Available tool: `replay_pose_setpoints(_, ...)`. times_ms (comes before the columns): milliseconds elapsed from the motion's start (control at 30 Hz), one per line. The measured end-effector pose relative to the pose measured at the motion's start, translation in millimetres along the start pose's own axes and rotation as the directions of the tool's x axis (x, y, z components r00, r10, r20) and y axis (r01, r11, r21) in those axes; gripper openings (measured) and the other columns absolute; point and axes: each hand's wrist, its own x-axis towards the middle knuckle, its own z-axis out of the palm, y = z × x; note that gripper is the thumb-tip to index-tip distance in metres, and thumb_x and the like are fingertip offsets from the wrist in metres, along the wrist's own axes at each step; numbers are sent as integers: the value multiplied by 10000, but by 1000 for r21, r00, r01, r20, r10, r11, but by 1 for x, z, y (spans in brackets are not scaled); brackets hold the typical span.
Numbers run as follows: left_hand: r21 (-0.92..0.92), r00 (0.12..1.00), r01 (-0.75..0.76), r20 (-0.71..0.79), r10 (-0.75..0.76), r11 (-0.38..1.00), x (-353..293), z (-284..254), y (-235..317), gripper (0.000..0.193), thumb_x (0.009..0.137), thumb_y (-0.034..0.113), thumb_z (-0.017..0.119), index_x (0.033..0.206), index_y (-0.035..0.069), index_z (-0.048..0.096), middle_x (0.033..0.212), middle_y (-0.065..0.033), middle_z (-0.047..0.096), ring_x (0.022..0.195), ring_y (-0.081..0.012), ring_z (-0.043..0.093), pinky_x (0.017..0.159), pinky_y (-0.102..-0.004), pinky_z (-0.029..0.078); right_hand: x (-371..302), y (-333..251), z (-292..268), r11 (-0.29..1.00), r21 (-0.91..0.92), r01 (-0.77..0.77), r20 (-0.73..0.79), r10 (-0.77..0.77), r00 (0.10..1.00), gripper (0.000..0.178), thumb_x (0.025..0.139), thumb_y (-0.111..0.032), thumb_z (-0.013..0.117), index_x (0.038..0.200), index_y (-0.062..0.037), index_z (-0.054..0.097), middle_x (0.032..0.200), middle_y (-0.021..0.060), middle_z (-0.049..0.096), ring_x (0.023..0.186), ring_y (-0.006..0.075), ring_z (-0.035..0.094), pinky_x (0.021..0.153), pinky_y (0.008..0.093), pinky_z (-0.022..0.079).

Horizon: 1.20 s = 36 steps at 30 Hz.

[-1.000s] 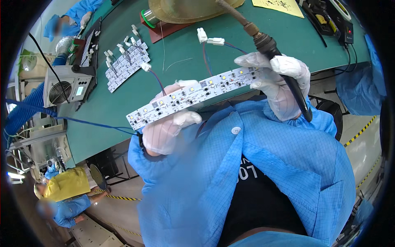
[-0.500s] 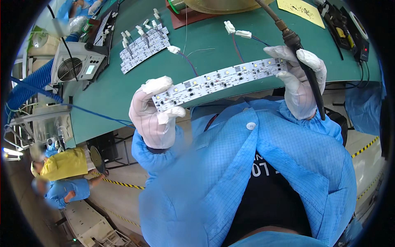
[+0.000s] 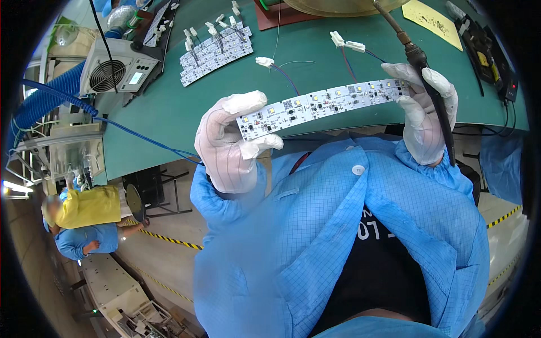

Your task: Soldering components onto a printed circuit board at an assembly station.

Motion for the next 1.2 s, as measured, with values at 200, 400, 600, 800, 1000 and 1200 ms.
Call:
replay_pose_setpoints(200, 18, 1000, 22, 2, -22, 1000, 0, 0, 1, 734, 608, 494, 771, 1055, -40, 540, 978, -107, 584, 855, -163, 589, 761, -267, 475, 0, 2, 0, 998, -55, 16, -5, -16, 1000, 470, 814, 93, 565, 1238, -70, 443, 1133, 202, 613, 1111, 335, 575, 947, 421, 481)
replay_pose_setpoints(400, -61, 997, 73, 6, -72, 996, -2, 2, 1, 736, 597, 483, 781, 1059, -38, 541, 989, -103, 584, 871, -168, 596, 775, -272, 481, -1, 4, 0, 999, -50, 2, -12, -3, 1000, 479, 816, 91, 565, 1247, -73, 437, 1141, 202, 609, 1115, 336, 572, 952, 419, 480)
replay_pose_setpoints(600, -35, 992, 127, 5, -127, 991, -1, 4, 4, 733, 609, 479, 792, 1064, -38, 540, 999, -101, 582, 877, -169, 589, 790, -275, 473, 0, 2, -1, 1000, -11, -3, -15, 3, 1000, 464, 819, 87, 570, 1240, -50, 432, 1143, 212, 603, 1124, 346, 563, 947, 416, 485)
replay_pose_setpoints(800, 65, 994, 106, -24, -105, 992, 2, 8, -2, 613, 695, 316, 809, 1112, -37, 533, 1036, -117, 579, 922, -178, 532, 815, -302, 455, 1, 0, -3, 999, 21, 32, -20, -32, 999, 482, 803, 70, 612, 1237, -31, 429, 1140, 228, 597, 1110, 352, 570, 951, 427, 477)
replay_pose_setpoints(1000, 365, 990, -108, -47, 135, 925, -1, 18, -12, 590, 571, 157, 845, 1070, 18, 563, 1012, -98, 624, 783, -197, 586, 720, -322, 514, 3, -10, 3, 999, 15, 29, -1, -29, 1000, 456, 802, 52, 626, 1215, -25, 448, 1138, 216, 595, 1099, 345, 579, 949, 441, 479)
replay_pose_setpoints(1200, 449, 976, -177, -31, 214, 876, 1, 20, -7, 526, 527, 201, 830, 982, 60, 604, 860, -65, 648, 701, -243, 575, 633, -324, 482, 0, -11, -1, 998, -59, 25, 63, -21, 998, 556, 774, 125, 588, 1245, -73, 370, 1137, 269, 578, 1066, 413, 579, 912, 508, 487)
